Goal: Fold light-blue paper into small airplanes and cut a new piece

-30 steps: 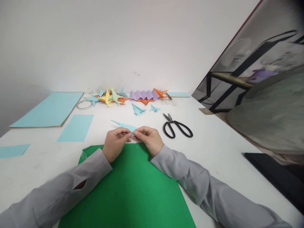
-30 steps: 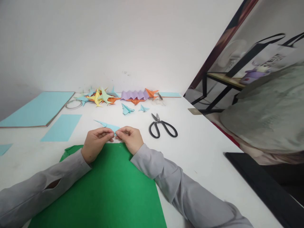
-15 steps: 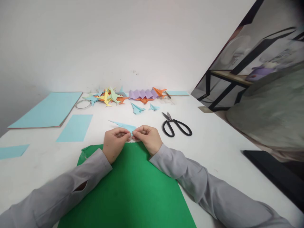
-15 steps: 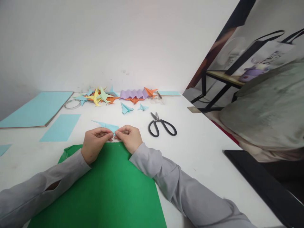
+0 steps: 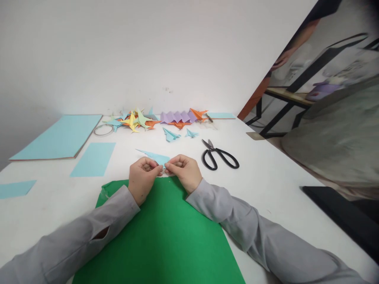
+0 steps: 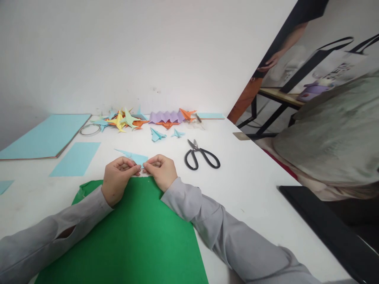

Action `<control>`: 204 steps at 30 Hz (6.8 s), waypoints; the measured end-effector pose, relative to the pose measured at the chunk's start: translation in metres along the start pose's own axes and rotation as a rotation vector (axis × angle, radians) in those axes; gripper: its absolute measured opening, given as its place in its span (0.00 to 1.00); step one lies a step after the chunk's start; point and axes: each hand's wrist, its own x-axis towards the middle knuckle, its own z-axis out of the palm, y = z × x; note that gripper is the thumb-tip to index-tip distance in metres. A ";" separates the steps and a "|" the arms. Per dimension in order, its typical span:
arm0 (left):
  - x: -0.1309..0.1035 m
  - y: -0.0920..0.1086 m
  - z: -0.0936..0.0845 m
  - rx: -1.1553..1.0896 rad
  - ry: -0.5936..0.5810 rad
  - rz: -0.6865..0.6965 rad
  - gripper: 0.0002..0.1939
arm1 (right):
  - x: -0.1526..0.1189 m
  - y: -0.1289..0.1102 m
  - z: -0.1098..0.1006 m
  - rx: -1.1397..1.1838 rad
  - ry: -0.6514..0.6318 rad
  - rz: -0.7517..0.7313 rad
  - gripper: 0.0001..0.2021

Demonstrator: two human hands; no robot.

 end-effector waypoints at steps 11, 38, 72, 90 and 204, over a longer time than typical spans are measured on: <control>-0.005 0.003 0.003 -0.167 0.023 -0.068 0.14 | 0.001 0.000 0.000 0.037 0.009 -0.045 0.19; -0.003 -0.003 0.003 -0.090 0.035 -0.051 0.15 | 0.001 0.003 -0.003 0.044 -0.063 -0.029 0.20; -0.004 0.006 0.000 -0.237 -0.088 -0.105 0.18 | 0.003 0.005 -0.006 0.098 -0.149 -0.020 0.12; 0.001 0.021 -0.011 -0.403 -0.475 -0.427 0.12 | -0.004 0.001 -0.008 -0.284 -0.139 -0.464 0.07; 0.004 0.007 -0.013 0.042 -0.244 0.026 0.07 | -0.008 -0.004 -0.008 -0.432 -0.001 -0.430 0.02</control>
